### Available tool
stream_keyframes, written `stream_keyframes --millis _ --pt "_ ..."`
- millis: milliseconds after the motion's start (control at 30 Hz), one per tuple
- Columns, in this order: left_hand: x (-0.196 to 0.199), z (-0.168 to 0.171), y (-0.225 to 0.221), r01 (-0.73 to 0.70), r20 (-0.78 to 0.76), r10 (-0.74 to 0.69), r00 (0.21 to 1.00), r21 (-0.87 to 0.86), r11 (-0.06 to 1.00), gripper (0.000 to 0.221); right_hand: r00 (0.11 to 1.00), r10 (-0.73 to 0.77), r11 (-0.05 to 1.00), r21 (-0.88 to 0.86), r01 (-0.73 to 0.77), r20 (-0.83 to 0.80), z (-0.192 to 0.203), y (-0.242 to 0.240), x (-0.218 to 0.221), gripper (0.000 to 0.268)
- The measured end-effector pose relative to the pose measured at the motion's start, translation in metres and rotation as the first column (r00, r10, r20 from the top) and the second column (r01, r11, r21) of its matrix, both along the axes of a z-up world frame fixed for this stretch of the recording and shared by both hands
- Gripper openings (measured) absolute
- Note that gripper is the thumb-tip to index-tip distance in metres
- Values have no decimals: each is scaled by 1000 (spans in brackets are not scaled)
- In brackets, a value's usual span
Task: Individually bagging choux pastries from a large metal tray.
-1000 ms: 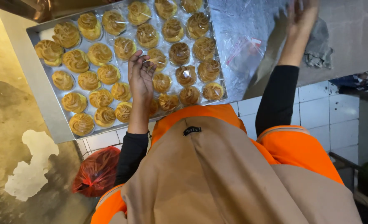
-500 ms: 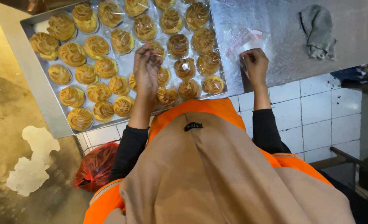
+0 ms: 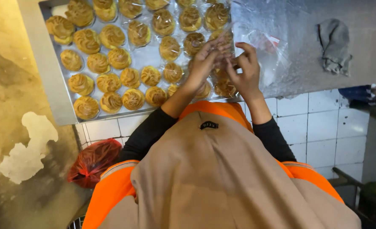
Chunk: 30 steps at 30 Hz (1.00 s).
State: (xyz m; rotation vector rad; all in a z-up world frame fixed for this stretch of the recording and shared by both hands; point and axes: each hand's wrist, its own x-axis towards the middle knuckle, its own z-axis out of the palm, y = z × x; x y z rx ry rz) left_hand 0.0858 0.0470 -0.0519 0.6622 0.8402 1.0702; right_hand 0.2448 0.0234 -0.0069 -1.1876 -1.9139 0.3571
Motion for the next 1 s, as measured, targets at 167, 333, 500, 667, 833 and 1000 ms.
stream_keyframes --millis 167,333,500,667,833,1000 --pt "-27 -14 1 -179 -44 186 981 141 974 33 934 237 966 33 -255 268 35 11 -24 25" --pt "-55 56 -20 -157 -563 425 709 461 873 29 859 266 963 -152 -221 438 60 9 -46 59" --pt "-63 88 -51 22 -678 584 447 660 751 28 829 296 955 -129 -267 474 43 8 -64 22" --pt "-80 86 -84 205 -714 646 268 698 686 32 768 345 936 -138 -323 539 12 10 -81 17" --pt "-122 17 -99 -568 -296 752 589 510 646 97 773 441 894 -143 -425 456 15 5 -123 82" --pt "-161 0 -99 -633 394 616 683 -101 767 87 629 699 710 -220 -669 341 21 -5 -155 48"
